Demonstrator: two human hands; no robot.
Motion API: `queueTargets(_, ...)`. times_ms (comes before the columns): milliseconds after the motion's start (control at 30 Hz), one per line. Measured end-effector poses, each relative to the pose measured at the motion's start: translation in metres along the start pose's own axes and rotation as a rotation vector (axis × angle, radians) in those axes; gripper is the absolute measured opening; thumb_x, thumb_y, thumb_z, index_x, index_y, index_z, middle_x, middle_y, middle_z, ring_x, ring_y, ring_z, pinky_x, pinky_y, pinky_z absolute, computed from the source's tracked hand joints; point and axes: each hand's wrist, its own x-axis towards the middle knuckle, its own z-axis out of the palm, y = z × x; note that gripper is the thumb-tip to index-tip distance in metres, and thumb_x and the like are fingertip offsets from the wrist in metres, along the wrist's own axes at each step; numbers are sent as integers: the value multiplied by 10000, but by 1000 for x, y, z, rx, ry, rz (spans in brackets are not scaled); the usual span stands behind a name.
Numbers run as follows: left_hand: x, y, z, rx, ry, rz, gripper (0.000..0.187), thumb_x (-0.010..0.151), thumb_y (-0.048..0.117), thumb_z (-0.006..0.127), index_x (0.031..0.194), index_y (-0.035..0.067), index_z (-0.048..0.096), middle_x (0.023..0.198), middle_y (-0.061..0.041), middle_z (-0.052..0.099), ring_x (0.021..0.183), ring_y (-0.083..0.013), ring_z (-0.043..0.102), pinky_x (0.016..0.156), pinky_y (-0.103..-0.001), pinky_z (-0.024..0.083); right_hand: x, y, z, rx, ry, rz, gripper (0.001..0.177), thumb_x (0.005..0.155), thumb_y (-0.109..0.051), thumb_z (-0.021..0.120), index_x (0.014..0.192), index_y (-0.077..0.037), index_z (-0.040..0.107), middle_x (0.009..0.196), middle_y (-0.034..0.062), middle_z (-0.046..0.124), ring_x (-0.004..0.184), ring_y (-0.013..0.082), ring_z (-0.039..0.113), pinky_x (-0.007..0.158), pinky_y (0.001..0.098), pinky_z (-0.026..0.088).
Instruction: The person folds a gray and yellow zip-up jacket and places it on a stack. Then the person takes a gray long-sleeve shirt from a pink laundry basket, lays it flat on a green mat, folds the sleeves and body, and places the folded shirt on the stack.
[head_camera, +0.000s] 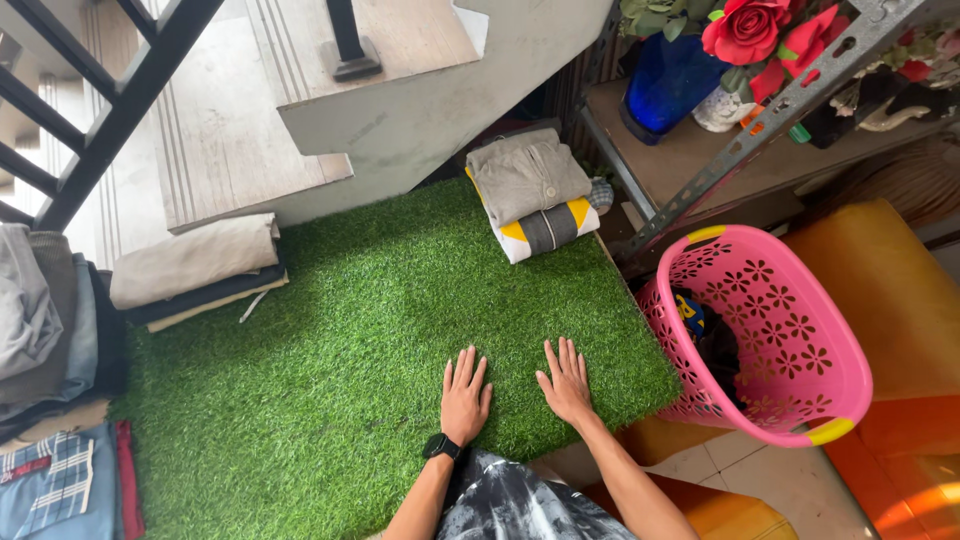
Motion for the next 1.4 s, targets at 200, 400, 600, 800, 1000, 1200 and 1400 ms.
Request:
queueTargets(200, -7, 0, -5, -31, 12, 17, 532, 983, 239, 573, 1466, 33, 493, 1610, -186, 351, 1503, -347, 295, 1232, -505, 177, 4, 0, 1, -37, -106, 46, 728, 1047, -485, 363, 1643, -251, 17, 1716, 89, -97, 1576, 248, -122, 1261, 444, -69)
queueTargets(400, -9, -3, -5, -25, 32, 32, 523, 979, 247, 579, 1455, 42, 509, 1612, -178, 362, 1506, -338, 304, 1233, -505, 190, 8, 7, 12, -62, -121, 54, 736, 1055, -507, 320, 1646, -244, -30, 1715, 93, -145, 1575, 264, -154, 1257, 458, -78)
queueTargets(600, -9, -3, -6, -5, -2, 30, 509, 1004, 242, 557, 1468, 41, 507, 1633, -179, 343, 1525, -333, 297, 1243, -502, 194, 9, 15, 25, -48, -182, 102, 729, 1066, -501, 307, 1643, -247, -60, 1714, 86, -161, 1573, 264, -168, 1261, 467, -95)
queueTargets(800, -6, 2, -8, 11, -17, 21, 504, 1003, 242, 554, 1467, 50, 512, 1637, -174, 344, 1527, -332, 299, 1243, -503, 196, 7, 12, 25, -46, -151, 96, 729, 1067, -490, 301, 1645, -231, -59, 1712, 110, -158, 1574, 272, -166, 1257, 471, -93)
queueTargets(1000, -3, 8, -8, 62, -21, 26, 500, 1011, 255, 544, 1471, 60, 523, 1631, -165, 365, 1520, -328, 319, 1243, -504, 203, 7, 5, 23, -53, -169, 124, 709, 1077, -489, 282, 1651, -225, -40, 1718, 127, -136, 1578, 275, -136, 1262, 477, -87)
queueTargets(1200, 2, 18, -2, 127, -11, -16, 462, 999, 251, 550, 1429, 81, 558, 1618, -144, 394, 1508, -317, 349, 1240, -502, 225, 3, 0, 14, -38, -144, 88, 740, 1071, -511, 306, 1653, -197, -25, 1720, 150, -113, 1584, 293, -114, 1258, 482, -78)
queueTargets(1400, 2, 17, 13, 138, 44, -33, 426, 989, 226, 568, 1387, 78, 603, 1588, -143, 465, 1495, -305, 387, 1247, -501, 239, -1, 11, -1, -7, -202, -49, 823, 1045, -555, 378, 1648, -152, -11, 1707, 182, -109, 1577, 338, -109, 1251, 512, -68)
